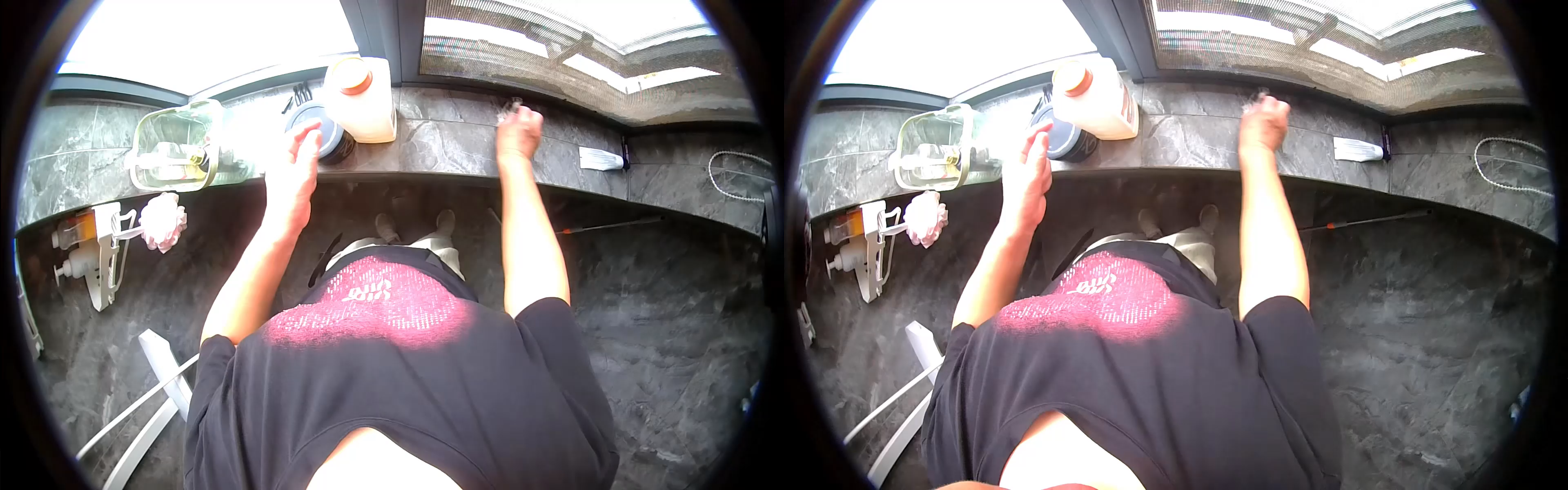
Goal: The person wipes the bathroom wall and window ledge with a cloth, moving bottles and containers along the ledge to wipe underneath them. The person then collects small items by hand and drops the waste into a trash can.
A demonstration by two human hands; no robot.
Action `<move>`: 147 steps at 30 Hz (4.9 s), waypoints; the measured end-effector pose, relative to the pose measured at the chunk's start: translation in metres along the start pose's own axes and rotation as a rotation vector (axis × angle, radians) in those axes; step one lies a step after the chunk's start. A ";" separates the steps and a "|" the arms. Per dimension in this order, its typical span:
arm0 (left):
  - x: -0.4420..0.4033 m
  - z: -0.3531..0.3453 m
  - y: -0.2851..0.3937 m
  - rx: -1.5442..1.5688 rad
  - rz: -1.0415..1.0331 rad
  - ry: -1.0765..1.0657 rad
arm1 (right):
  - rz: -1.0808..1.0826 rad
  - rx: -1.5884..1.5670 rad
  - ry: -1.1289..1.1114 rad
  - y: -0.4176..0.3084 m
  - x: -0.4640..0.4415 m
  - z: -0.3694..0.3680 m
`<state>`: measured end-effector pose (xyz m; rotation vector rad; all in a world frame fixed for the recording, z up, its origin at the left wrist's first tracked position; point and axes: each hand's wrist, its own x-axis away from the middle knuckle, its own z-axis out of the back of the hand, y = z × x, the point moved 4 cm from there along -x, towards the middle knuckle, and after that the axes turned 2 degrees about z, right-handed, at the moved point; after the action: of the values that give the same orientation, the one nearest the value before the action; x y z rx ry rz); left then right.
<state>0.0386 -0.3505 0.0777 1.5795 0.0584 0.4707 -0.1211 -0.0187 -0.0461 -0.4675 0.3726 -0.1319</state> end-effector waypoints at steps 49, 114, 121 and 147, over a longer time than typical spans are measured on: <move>-0.085 -0.402 0.045 -0.376 -0.536 -0.869 | 0.325 -0.145 -0.192 0.043 0.063 0.047; -0.069 -0.459 -0.045 -0.063 -0.048 -1.074 | 0.438 -0.173 -0.286 0.048 0.054 0.054; -0.061 -0.468 -0.056 -0.489 -0.303 -0.687 | 0.407 -0.141 -0.372 0.058 0.064 0.015; 0.045 0.056 -0.066 0.179 0.242 0.213 | 0.544 -0.432 -0.437 -0.096 0.058 -0.044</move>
<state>0.1146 -0.3840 0.0262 1.7145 0.0741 0.8420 -0.0882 -0.1341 -0.0562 -0.7841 0.0837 0.5834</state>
